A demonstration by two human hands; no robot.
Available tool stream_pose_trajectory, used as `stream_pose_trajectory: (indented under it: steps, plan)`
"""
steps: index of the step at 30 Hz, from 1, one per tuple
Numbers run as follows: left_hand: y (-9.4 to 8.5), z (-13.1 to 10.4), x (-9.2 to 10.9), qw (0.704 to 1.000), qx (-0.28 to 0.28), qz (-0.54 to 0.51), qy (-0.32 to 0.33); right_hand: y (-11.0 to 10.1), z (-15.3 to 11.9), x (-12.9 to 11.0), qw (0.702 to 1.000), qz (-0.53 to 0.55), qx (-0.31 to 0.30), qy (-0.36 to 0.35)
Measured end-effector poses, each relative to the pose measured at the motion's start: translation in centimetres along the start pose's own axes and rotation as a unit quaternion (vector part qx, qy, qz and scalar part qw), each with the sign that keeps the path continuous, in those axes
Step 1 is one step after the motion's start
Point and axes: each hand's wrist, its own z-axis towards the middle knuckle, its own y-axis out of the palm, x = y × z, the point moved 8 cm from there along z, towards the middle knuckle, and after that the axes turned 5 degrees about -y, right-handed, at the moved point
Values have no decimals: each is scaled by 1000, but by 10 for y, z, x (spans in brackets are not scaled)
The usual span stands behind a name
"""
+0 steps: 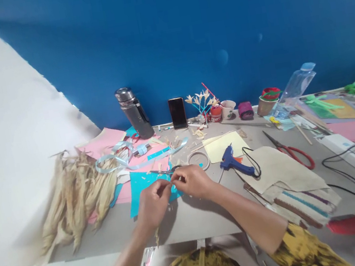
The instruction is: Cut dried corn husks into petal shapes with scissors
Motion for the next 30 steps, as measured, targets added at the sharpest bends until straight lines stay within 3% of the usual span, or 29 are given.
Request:
stream_pose_trajectory:
  steps: [6, 14, 17, 22, 25, 30]
  plan:
    - [4, -2, 5, 984, 11, 175, 14, 5, 0, -6, 991, -119, -40, -33]
    - [14, 2, 12, 958, -49, 281, -13, 26, -4, -6, 940, -316, -100, -78]
    - [13, 7, 17, 959, -37, 281, -21, 23, -3, -5, 944, -315, -73, -69]
    - [15, 14, 16, 958, -44, 283, -26, 1, 1, -6, 978, -200, 10, -52]
    - [17, 18, 14, 951, -59, 303, -16, 1, 3, -3, 976, -214, -14, -30]
    - [17, 34, 19, 938, -76, 336, 46, 7, 6, 1, 948, -311, -70, -10]
